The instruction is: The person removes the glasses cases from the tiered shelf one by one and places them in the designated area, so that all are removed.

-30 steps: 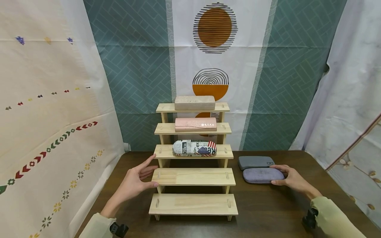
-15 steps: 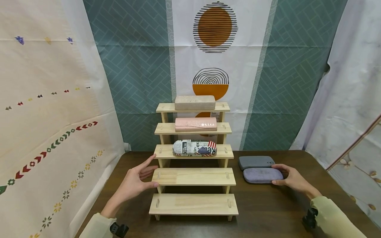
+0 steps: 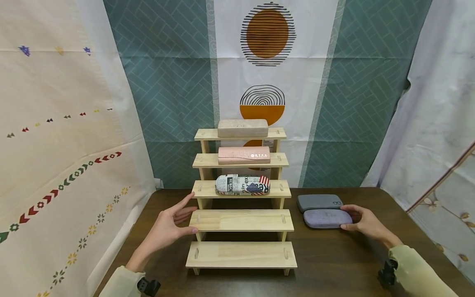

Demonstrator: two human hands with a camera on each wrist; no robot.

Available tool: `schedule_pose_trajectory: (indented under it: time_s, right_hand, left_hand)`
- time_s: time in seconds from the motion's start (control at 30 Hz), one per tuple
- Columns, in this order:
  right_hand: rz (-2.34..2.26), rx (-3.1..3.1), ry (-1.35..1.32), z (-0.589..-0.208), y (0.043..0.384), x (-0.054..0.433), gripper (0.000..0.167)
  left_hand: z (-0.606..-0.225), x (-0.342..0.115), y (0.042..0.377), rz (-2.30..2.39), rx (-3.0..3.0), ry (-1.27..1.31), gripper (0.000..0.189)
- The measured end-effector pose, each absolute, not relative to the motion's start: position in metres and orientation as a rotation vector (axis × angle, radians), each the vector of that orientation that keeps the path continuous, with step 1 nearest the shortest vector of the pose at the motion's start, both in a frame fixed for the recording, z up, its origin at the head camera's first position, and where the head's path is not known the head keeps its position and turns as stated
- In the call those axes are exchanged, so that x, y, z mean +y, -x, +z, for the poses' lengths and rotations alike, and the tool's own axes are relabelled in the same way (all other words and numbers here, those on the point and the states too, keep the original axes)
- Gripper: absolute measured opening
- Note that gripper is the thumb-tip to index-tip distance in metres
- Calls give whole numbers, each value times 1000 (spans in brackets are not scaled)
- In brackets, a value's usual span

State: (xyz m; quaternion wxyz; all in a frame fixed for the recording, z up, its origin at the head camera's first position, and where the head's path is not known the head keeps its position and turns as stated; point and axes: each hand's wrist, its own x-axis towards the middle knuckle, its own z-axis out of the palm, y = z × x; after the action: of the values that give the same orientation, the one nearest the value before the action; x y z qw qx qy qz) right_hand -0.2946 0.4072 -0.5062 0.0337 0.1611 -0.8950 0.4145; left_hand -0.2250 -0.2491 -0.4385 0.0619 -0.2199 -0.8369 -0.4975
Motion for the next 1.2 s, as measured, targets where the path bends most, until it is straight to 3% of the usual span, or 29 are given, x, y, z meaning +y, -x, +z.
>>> schedule_pose_trajectory:
  time_s: [0.8, 1.2]
  right_hand:
    - [1223, -2782, -438, -501, 290, 407, 63]
    - [1061, -2725, -470, -453, 272, 395, 61]
  left_hand:
    - [-438, -249, 225, -1525, -2530, 654, 102]
    - [-439, -249, 225, -1518, -2525, 658, 102]
